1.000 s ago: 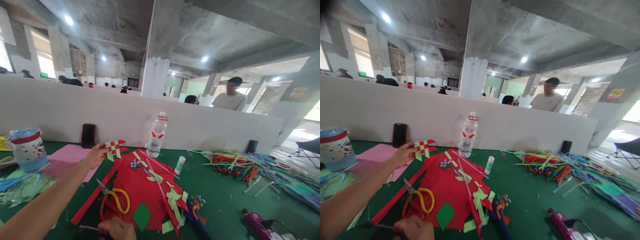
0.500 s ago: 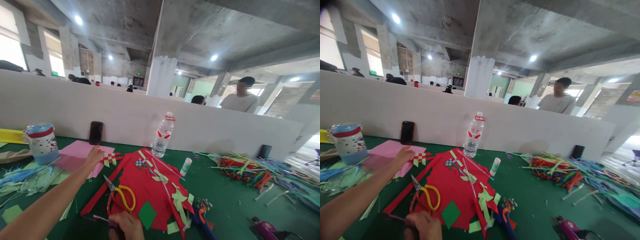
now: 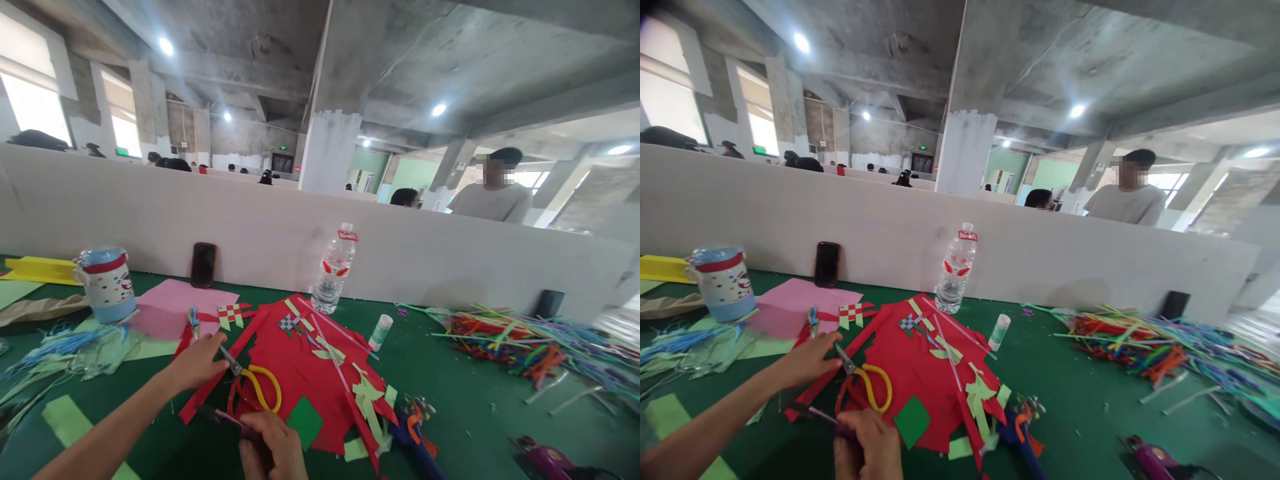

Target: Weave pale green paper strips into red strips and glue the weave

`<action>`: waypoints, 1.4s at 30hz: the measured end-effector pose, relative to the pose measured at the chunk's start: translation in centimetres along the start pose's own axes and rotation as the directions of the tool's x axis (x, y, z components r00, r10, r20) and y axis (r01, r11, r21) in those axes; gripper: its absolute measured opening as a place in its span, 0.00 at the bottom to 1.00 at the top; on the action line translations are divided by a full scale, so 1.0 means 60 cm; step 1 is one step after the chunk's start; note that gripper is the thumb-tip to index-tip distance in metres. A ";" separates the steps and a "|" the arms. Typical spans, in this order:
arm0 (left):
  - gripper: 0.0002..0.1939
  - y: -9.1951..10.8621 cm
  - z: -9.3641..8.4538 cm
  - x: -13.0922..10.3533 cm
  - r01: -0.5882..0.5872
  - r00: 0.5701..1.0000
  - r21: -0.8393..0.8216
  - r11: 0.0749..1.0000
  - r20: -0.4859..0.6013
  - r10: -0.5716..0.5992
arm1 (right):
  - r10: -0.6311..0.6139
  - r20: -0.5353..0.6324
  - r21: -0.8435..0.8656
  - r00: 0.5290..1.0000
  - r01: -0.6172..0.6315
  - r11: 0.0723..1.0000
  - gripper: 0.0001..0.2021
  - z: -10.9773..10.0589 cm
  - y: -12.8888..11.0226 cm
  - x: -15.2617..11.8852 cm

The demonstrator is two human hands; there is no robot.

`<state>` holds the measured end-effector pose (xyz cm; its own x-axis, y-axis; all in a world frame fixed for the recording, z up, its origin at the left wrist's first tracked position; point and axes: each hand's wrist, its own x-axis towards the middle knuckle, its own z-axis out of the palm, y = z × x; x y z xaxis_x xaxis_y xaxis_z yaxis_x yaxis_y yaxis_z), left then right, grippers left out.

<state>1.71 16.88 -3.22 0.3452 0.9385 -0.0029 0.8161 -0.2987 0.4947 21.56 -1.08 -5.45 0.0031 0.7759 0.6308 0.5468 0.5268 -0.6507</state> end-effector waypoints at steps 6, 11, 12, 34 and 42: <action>0.23 0.023 0.034 -0.035 -0.057 0.998 0.136 0.989 0.036 0.053 | -0.008 -0.079 -0.018 0.997 0.007 1.000 0.10 -0.012 -0.002 0.010; 0.22 0.027 0.045 -0.030 -0.104 0.994 0.150 0.983 0.045 0.098 | -0.028 -0.018 0.038 0.999 0.029 0.999 0.10 -0.008 -0.007 0.014; 0.22 0.028 0.046 -0.029 -0.114 0.993 0.141 0.983 0.045 0.109 | -0.026 -0.018 0.034 0.999 0.027 0.999 0.10 -0.008 -0.007 0.014; 0.23 -0.006 -0.035 -0.102 -0.143 0.990 0.016 0.990 0.001 0.143 | -0.031 0.064 0.052 0.997 0.028 0.998 0.11 -0.030 -0.006 0.032; 0.33 -0.074 0.053 -0.305 -0.153 0.988 0.154 0.976 0.050 0.147 | 0.066 0.046 0.025 0.997 -0.067 0.997 0.10 -0.034 -0.005 0.036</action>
<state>-6.75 0.49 -8.11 0.4841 0.8746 0.0267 0.8153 -0.4619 0.3491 23.10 -0.24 -3.04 0.0010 0.8242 0.5662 0.5244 0.4817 -0.7021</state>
